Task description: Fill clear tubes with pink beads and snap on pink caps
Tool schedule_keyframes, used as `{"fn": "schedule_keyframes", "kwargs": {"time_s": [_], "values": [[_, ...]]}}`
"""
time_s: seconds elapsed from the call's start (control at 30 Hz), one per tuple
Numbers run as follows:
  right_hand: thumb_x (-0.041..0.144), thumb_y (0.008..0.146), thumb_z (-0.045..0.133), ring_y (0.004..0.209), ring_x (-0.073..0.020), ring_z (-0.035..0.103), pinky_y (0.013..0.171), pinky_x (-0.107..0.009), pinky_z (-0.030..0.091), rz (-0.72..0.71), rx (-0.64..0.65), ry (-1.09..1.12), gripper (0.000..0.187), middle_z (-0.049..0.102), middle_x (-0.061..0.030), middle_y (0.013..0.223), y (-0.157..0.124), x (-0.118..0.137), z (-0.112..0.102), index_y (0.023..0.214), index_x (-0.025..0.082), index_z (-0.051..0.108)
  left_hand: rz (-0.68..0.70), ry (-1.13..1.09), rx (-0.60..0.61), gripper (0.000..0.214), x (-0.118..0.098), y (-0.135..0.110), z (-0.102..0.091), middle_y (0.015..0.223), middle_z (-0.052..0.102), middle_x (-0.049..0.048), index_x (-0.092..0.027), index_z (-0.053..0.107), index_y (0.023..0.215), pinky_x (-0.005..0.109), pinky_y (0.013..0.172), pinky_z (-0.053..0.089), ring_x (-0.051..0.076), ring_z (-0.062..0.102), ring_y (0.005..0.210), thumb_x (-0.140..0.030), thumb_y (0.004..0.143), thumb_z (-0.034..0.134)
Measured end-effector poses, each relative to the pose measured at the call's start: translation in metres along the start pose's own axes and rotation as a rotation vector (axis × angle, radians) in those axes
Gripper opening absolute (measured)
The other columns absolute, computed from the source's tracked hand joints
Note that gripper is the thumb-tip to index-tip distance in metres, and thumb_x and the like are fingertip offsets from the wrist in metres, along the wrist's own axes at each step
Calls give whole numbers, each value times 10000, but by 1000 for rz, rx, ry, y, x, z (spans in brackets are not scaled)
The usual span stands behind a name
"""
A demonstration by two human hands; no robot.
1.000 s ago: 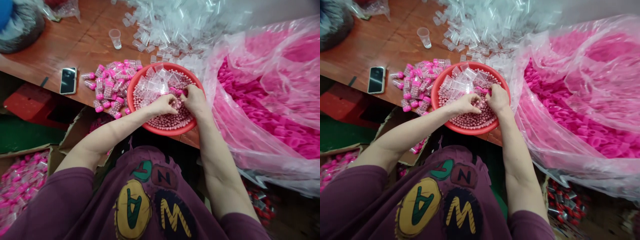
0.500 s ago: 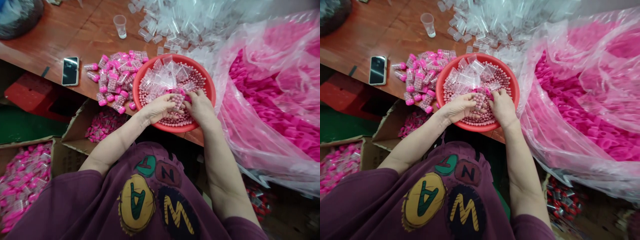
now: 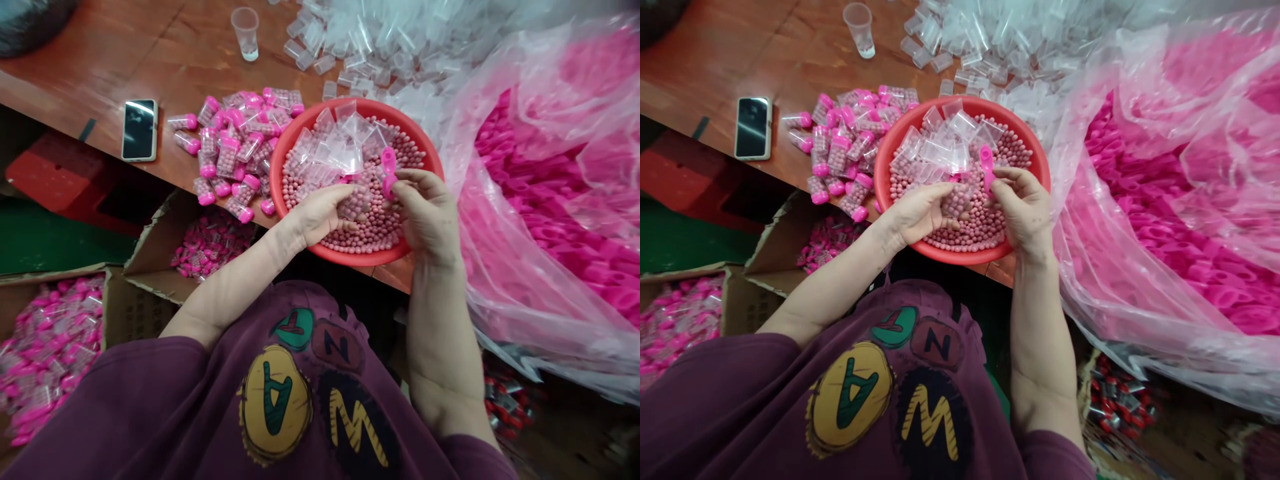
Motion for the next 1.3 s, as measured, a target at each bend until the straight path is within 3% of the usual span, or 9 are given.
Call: {"fn": "schedule_keyframes", "kwargs": {"time_s": [0.1, 0.17, 0.27, 0.4, 0.57, 0.83, 1.0, 1.13, 1.3], "values": [[528, 1094, 627, 896, -266, 812, 815, -485, 723, 13, 45, 157, 361, 834, -67, 1169, -7, 15, 7, 1343, 312, 774, 16, 5, -22, 152, -2, -2, 2, 956, 835, 68, -172, 741, 1077, 333, 878, 628, 179, 767, 871, -271, 1107, 630], [523, 1078, 666, 862, -259, 800, 821, -487, 724, 20, 41, 174, 323, 833, -58, 1074, -12, 27, 9, 1257, 297, 813, 21, 22, -32, 155, -3, -4, 4, 979, 848, 76, -163, 757, 1116, 331, 869, 634, 192, 787, 922, -218, 1095, 613], [478, 1088, 657, 940, -274, 812, 915, -513, 717, -52, 11, 82, 294, 828, -76, 1065, -18, 49, 6, 1170, 276, 853, 18, 48, -53, 196, -3, -4, 4, 975, 851, 76, -155, 775, 1142, 334, 873, 639, 204, 801, 956, -170, 1089, 587], [413, 1091, 653, 1212, -326, 799, 1128, -573, 656, -180, 25, -118, 305, 826, -116, 1270, -26, 68, 5, 1278, 288, 861, 25, 44, -72, 177, -3, -4, 3, 954, 833, 61, -163, 765, 1116, 319, 860, 620, 190, 788, 922, -160, 1093, 589], [461, 1105, 637, 1148, -316, 802, 1055, -571, 687, -176, -43, -78, 372, 824, -108, 1263, -28, 56, 4, 1374, 292, 829, 23, 24, -91, 161, -7, -8, 7, 926, 817, 49, -162, 720, 1047, 259, 751, 553, 150, 745, 819, -226, 1137, 603], [453, 1043, 821, 1040, -269, 805, 995, -488, 682, -260, -74, 86, 199, 832, -71, 1128, -22, 47, -8, 1140, 299, 902, 29, 8, -84, 216, -8, -14, 15, 789, 747, 9, -165, 693, 928, 221, 564, 399, 110, 660, 662, -180, 1124, 603], [444, 1035, 825, 1025, -271, 805, 948, -479, 696, -241, 2, 73, 174, 838, -64, 1104, -24, 52, -6, 1117, 316, 910, 11, 27, -109, 256, -4, -10, 13, 754, 736, 12, -154, 704, 902, 232, 551, 375, 113, 647, 642, -90, 1093, 545], [379, 1053, 792, 1080, -298, 801, 1019, -534, 687, -268, 38, -18, 135, 832, -74, 1150, -23, 51, -5, 1109, 327, 904, 5, 11, -122, 248, -3, -9, 10, 760, 740, 17, -147, 722, 921, 243, 573, 389, 123, 652, 648, -102, 1086, 542], [281, 1017, 758, 1077, -315, 807, 1012, -555, 678, -295, -139, -141, 151, 812, -101, 1120, -19, 32, -15, 1076, 272, 897, -21, -11, -128, 281, -6, -8, 10, 735, 719, 31, -130, 712, 911, 251, 608, 413, 132, 659, 658, -98, 1099, 505]]}}
Point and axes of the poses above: each hand's wrist, its own y-axis towards the middle knuckle, its own z-axis out of the palm, x = y × z, the point moved 6 cm from there along y, towards the middle knuckle
